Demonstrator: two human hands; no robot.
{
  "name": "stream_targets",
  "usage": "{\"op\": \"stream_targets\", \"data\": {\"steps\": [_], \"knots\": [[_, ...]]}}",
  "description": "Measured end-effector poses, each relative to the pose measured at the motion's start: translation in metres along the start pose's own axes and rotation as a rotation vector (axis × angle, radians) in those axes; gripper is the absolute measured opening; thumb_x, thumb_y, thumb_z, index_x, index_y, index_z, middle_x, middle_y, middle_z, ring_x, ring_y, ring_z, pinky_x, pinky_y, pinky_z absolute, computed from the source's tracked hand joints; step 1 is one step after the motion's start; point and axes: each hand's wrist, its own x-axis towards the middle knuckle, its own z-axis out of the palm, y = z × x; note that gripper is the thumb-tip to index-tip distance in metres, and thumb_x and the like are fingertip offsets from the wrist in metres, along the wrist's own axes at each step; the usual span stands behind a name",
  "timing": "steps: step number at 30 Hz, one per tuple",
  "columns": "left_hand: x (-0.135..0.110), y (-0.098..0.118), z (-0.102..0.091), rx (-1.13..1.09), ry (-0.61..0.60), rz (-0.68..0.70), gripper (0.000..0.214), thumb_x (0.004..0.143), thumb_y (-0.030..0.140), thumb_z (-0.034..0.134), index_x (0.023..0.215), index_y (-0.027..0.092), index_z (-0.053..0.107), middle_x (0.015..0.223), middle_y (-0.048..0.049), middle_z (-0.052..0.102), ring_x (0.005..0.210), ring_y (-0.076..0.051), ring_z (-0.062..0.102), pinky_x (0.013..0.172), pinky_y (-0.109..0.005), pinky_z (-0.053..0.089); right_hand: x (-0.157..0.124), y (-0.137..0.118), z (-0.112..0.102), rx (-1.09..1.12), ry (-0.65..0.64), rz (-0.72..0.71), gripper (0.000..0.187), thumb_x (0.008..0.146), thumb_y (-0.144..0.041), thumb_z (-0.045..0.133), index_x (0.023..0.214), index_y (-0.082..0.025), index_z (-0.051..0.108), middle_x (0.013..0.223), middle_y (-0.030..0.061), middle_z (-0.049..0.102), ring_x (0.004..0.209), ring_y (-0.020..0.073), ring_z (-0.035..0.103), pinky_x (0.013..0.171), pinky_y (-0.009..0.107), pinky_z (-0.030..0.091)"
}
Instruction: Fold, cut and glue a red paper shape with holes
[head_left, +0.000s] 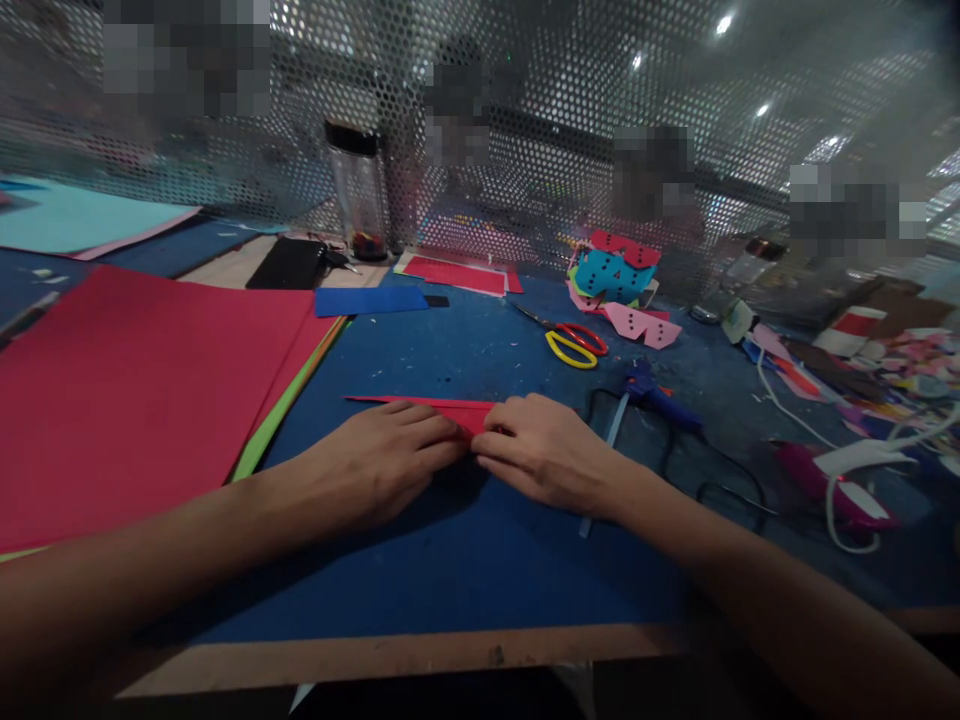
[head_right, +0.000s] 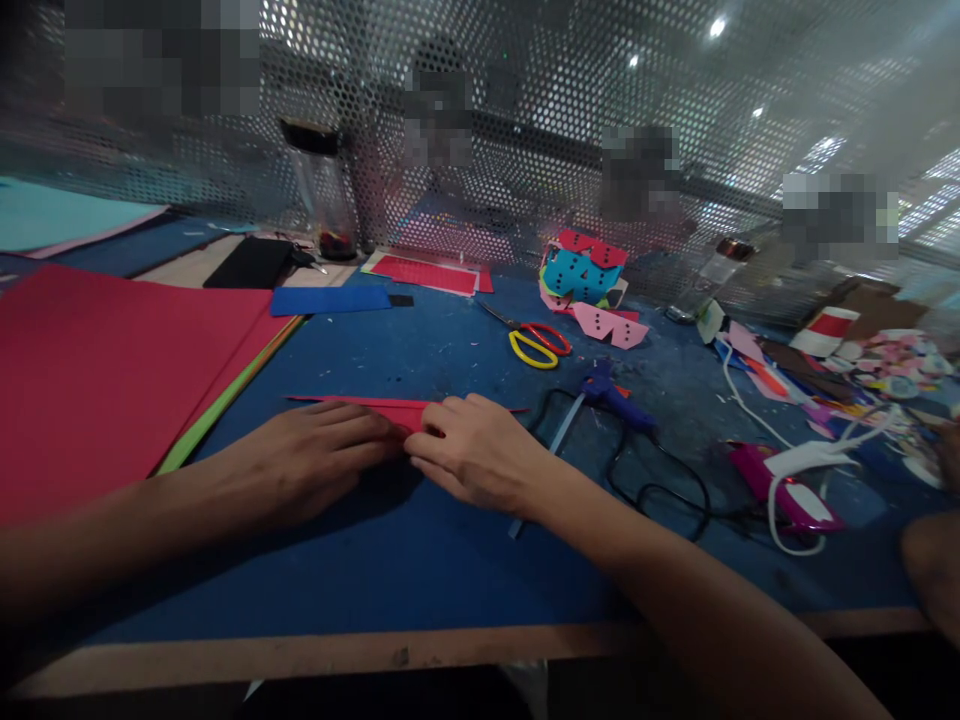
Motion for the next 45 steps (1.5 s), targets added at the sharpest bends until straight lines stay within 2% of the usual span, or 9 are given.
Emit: {"op": "stream_targets", "data": {"steps": [9,16,25,32,45], "knots": [[0.001,-0.002,0.002,-0.009,0.007,-0.005,0.023,0.093,0.011,0.046,0.104,0.018,0.064,0.105,-0.0078,0.070,0.098,-0.023,0.065,0.088,-0.037,0.050,0.001,0.000,0.000,-0.021,-0.016,-0.008,0.024,0.103,-0.033,0.046,0.102,-0.020,0.067,0.102,0.0069,0.064,0.088,0.0204,0.053,0.079,0.034,0.038],[0.000,-0.001,-0.001,-0.034,0.024,-0.020,0.028,0.094,0.011,0.046,0.114,0.018,0.065,0.114,-0.0089,0.072,0.107,-0.024,0.065,0.091,-0.038,0.049,-0.001,0.003,-0.003,0.010,-0.007,-0.006,0.028,0.104,-0.036,0.045,0.099,-0.019,0.068,0.103,0.0073,0.066,0.089,0.0201,0.056,0.080,0.035,0.039],[-0.002,-0.003,-0.001,-0.073,0.041,-0.028,0.032,0.095,0.013,0.046,0.119,0.019,0.066,0.114,-0.0083,0.073,0.106,-0.022,0.066,0.092,-0.036,0.050,-0.001,0.005,-0.005,0.066,0.024,-0.004,0.027,0.102,-0.037,0.050,0.093,-0.017,0.067,0.101,0.0085,0.068,0.089,0.0185,0.059,0.080,0.034,0.042],[-0.001,-0.001,-0.007,-0.061,0.004,-0.038,0.031,0.095,0.013,0.045,0.115,0.018,0.067,0.114,-0.0090,0.073,0.105,-0.023,0.067,0.093,-0.038,0.050,-0.001,0.006,-0.006,0.089,0.027,0.012,0.029,0.102,-0.038,0.050,0.090,-0.017,0.066,0.099,0.0078,0.069,0.087,0.0182,0.060,0.080,0.033,0.043],[-0.005,-0.006,-0.002,-0.040,0.096,-0.026,0.025,0.094,0.012,0.046,0.105,0.018,0.067,0.109,-0.0085,0.073,0.104,-0.022,0.067,0.092,-0.037,0.052,-0.004,0.011,-0.007,0.138,0.029,0.040,0.030,0.102,-0.037,0.051,0.084,-0.017,0.066,0.095,0.0072,0.069,0.088,0.0179,0.061,0.079,0.032,0.043]]}}
